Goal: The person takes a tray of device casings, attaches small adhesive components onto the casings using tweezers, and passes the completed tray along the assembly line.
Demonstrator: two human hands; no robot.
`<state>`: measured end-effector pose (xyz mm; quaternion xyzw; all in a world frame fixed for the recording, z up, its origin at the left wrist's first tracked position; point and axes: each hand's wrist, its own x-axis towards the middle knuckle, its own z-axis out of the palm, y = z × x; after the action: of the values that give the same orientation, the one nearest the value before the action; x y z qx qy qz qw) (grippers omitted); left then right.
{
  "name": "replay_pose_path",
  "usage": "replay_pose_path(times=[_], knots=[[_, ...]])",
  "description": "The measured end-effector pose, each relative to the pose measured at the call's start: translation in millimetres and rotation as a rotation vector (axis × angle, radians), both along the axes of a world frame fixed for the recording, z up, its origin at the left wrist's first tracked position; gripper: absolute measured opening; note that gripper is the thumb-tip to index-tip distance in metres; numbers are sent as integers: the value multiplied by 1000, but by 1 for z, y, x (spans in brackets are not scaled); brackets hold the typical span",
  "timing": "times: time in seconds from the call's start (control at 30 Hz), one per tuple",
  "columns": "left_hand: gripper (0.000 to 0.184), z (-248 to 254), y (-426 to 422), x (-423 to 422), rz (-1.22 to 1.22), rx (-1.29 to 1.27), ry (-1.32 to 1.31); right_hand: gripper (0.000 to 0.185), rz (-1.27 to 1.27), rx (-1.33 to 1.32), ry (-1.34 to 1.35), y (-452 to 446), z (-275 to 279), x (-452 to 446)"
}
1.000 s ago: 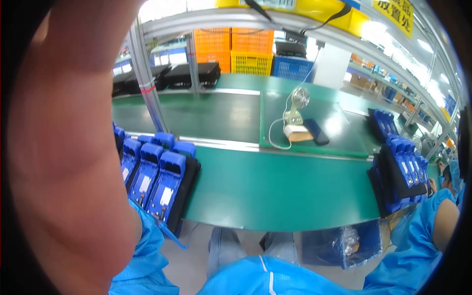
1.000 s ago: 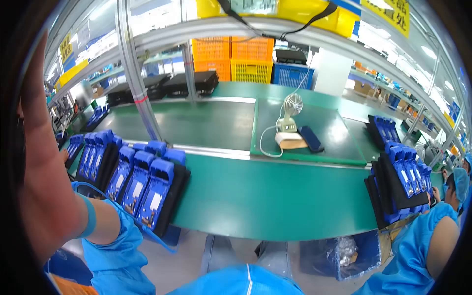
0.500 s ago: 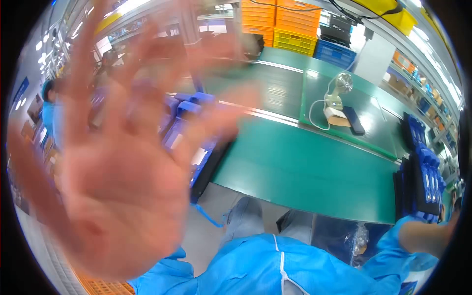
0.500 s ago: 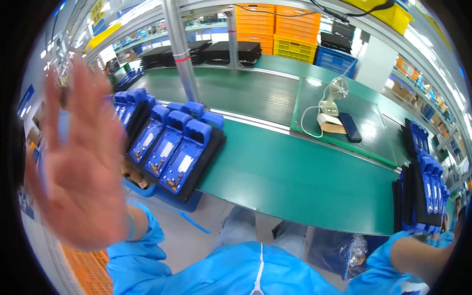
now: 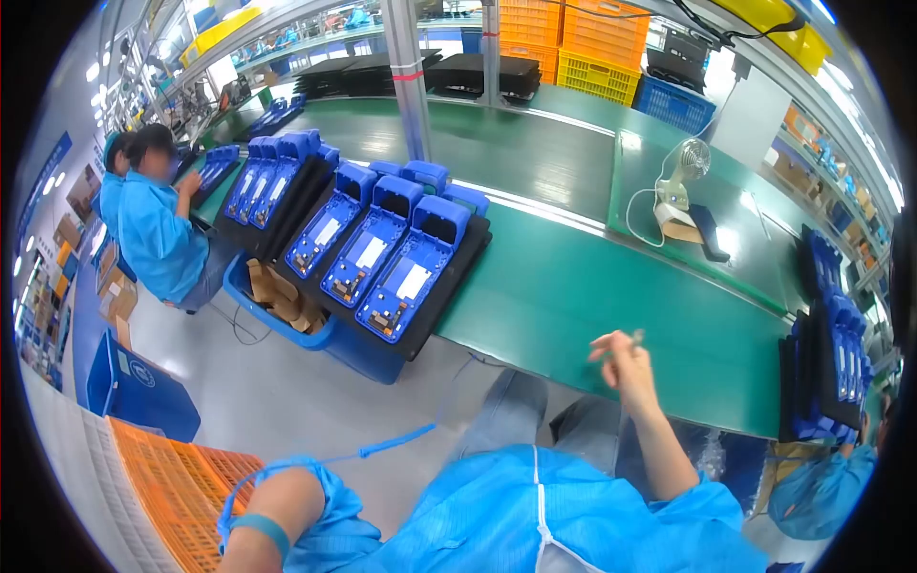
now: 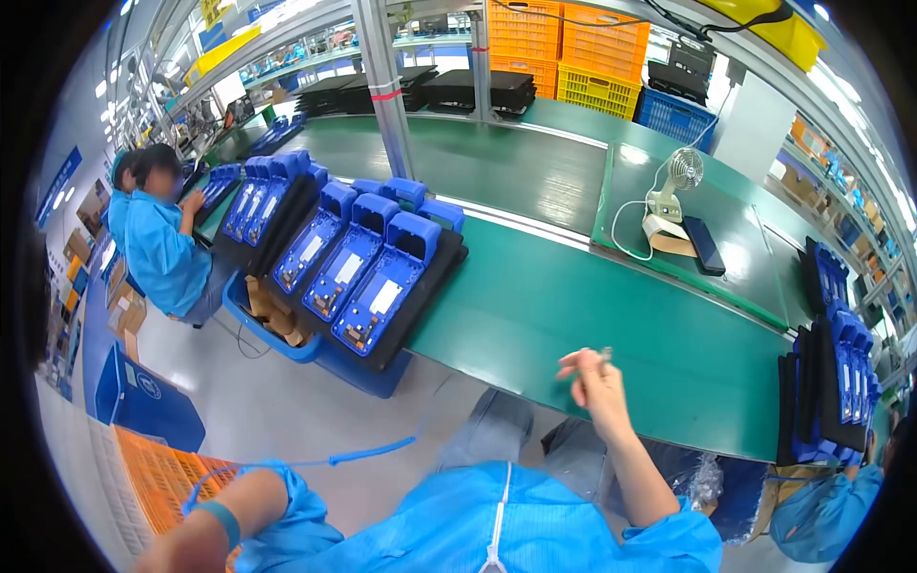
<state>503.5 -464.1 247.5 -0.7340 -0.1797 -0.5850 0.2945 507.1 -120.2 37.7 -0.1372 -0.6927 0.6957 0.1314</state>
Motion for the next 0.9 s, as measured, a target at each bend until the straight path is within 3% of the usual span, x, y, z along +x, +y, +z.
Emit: replay_pose_path(times=[0.03, 0.07, 0.13, 0.17, 0.27, 0.3, 0.4, 0.43, 0.5, 0.57, 0.6, 0.63, 0.7, 0.77, 0.9], knots=[[25, -4, -11, -9, -59, -245, 102, 38, 92, -11, -38, -8, -4, -7], [23, -2, -22, -18, -183, -543, 78, 39, 163, -19, -87, -18, -3, -14], [21, -17, -28, -41, -393, -884, -63, 41, 355, -106, -166, -31, -4, -30], [21, -40, -36, -53, -396, -888, -70, 41, 355, -113, -171, -37, -6, -40], [50, -144, -68, -99, -355, -815, -875, 40, 431, -291, -298, -61, -6, -82], [59, -169, -77, -116, 8, -786, -1443, 41, 396, -406, -309, -70, -4, -97], [61, -203, -43, -189, 1106, -584, -1917, 41, 358, -564, -320, -97, 5, -143], [61, -215, -43, -207, 1114, -580, -1924, 40, 336, -621, -328, -106, 5, -153], [66, -237, -44, -242, 303, -321, -1993, 43, 346, -654, -300, -120, -6, -174], [63, -261, -29, -271, 430, -139, -1952, 36, 261, -605, -377, -128, -5, -184], [57, -265, -18, -273, 628, -32, -2041, 34, 223, -553, -383, -134, -5, -185], [57, -268, -14, -275, 616, -45, -2037, 33, 223, -505, -370, -135, -3, -183], [55, -271, -3, -268, 823, 41, -1941, 32, 243, -403, -389, -136, 5, -181], [51, -269, -1, -267, 761, 32, -1997, 30, 233, -406, -381, -133, 1, -182], [49, -264, 7, -255, 873, 18, -1976, 29, 220, -404, -373, -127, -4, -185]])
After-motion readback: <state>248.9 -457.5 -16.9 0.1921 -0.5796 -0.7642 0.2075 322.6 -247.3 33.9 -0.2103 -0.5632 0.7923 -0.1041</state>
